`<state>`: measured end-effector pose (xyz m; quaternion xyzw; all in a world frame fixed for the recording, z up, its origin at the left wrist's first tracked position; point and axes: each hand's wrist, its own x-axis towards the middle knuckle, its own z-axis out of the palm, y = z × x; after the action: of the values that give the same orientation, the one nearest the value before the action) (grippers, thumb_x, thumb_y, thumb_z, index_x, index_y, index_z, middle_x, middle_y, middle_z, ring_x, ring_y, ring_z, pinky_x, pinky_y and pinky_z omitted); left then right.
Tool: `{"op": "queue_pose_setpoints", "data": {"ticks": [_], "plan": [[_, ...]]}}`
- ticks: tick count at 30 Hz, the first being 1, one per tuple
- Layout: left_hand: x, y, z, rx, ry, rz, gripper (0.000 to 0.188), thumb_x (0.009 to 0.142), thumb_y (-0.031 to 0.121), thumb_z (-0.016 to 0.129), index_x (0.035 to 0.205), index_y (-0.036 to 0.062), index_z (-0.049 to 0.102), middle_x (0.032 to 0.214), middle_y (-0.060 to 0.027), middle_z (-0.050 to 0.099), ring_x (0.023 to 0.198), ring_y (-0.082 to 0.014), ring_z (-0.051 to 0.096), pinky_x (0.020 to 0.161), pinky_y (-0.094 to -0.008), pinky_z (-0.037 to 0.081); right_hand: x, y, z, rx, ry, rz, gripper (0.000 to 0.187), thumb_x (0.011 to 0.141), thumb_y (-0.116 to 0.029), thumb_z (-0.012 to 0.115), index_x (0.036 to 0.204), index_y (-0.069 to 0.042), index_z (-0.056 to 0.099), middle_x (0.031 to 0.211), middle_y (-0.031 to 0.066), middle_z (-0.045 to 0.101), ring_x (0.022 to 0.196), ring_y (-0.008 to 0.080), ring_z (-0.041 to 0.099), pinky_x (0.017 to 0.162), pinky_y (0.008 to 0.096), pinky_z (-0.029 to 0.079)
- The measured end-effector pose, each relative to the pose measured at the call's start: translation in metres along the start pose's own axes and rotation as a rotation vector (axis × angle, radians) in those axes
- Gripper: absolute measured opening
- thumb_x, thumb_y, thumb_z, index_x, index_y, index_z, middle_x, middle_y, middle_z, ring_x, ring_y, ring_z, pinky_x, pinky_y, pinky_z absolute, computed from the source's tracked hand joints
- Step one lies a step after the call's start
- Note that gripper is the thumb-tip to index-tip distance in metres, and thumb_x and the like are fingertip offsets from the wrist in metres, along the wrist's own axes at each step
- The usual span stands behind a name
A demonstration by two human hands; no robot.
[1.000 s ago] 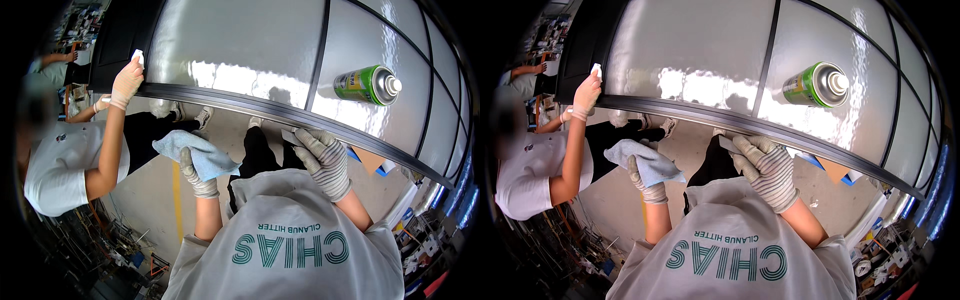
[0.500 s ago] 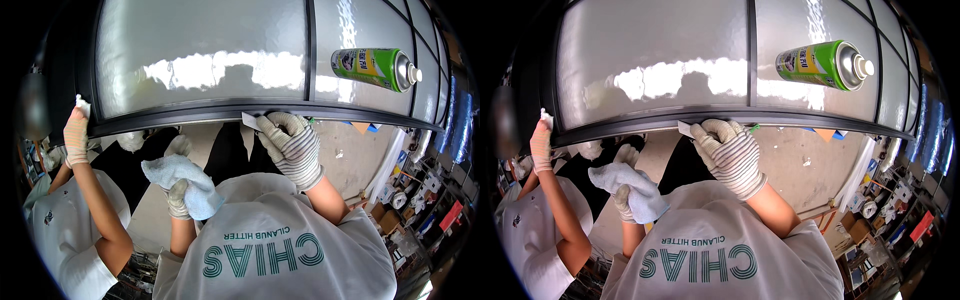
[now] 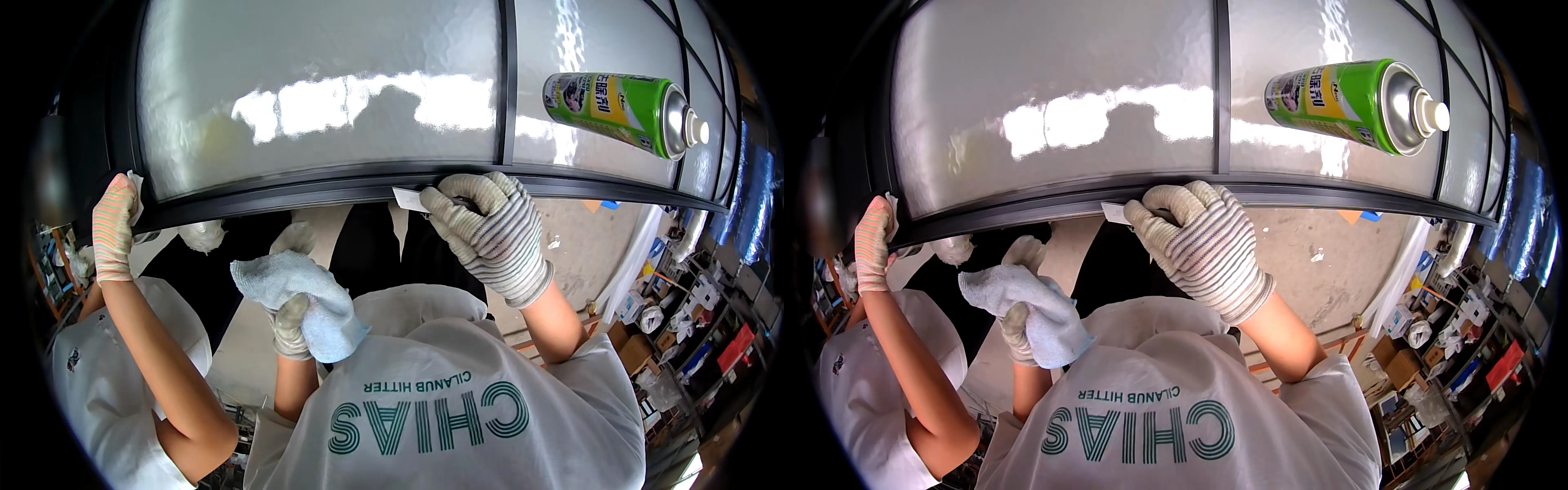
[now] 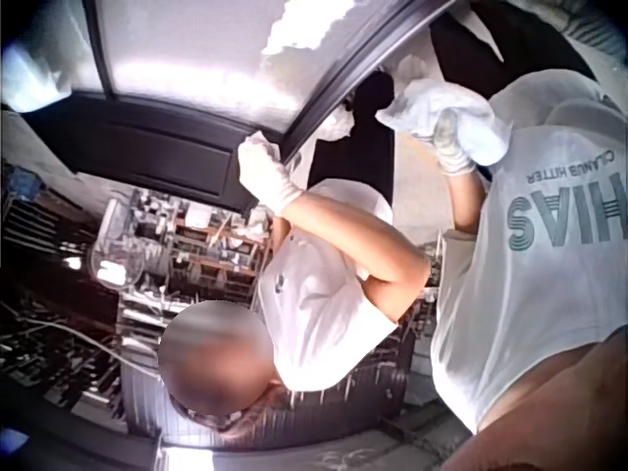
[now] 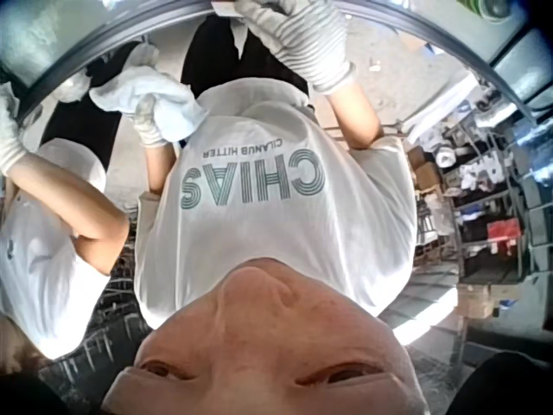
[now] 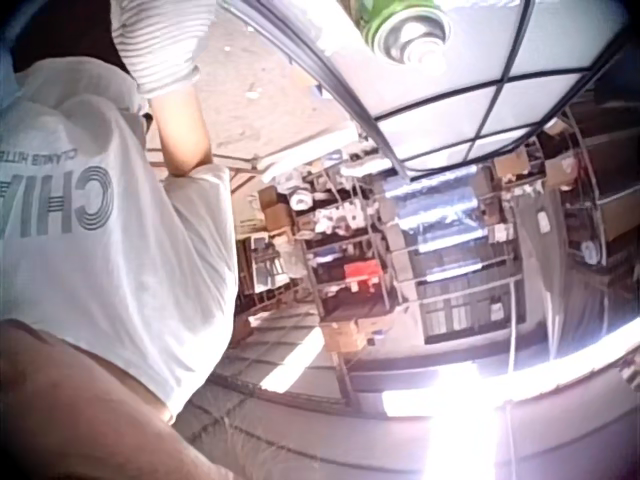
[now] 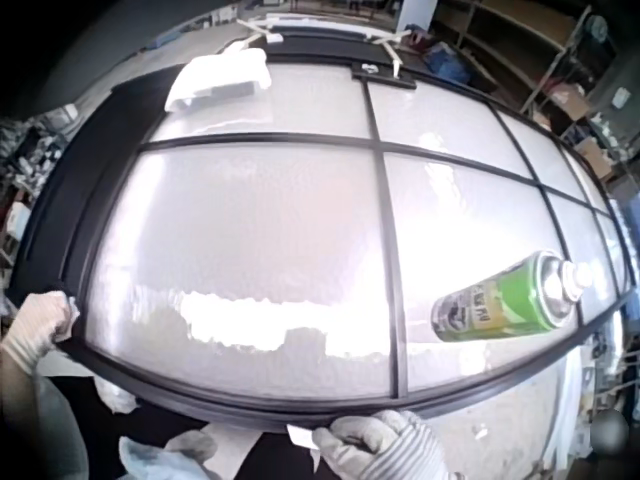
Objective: The person cleans the frame of a large window pane using a spray can and a cloth. They spray the frame and wipe it down, then use a small tool to scrape the edges before wiping again. The person works on different sections of the frame, including the curved top and straight sides, while another person works in the background.
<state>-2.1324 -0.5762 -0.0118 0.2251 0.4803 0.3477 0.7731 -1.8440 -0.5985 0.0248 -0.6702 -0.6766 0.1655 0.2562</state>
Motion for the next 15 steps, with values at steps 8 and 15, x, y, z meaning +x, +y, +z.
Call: {"op": "queue_pose_setpoints", "data": {"ticks": [8, 15], "plan": [[-0.016, -0.007, 0.010, -0.081, 0.052, -0.078, 0.072, 0.073, 0.028, 0.076, 0.129, -0.0001, 0.042, 0.099, -0.0118, 0.062, 0.081, -0.0200, 0.063, 0.071, -0.0319, 0.057, -0.003, 0.007, -0.006, -0.053, -0.036, -0.028, 0.023, 0.072, -0.014, 0.069, 0.095, -0.013, 0.071, 0.089, 0.0017, 0.063, 0.074, 0.0192, 0.059, 0.064, 0.0349, 0.048], [0.005, -0.009, -0.005, 0.109, -0.046, -0.075, 0.065, 0.070, 0.025, 0.080, 0.122, -0.0018, 0.051, 0.108, -0.0143, 0.062, 0.089, -0.0209, 0.064, 0.081, -0.0357, 0.057, -0.002, 0.014, -0.003, -0.063, -0.017, -0.024, 0.024, 0.071, -0.013, 0.068, 0.095, -0.012, 0.070, 0.089, 0.0017, 0.063, 0.074, 0.0187, 0.058, 0.065, 0.0344, 0.048]]}}
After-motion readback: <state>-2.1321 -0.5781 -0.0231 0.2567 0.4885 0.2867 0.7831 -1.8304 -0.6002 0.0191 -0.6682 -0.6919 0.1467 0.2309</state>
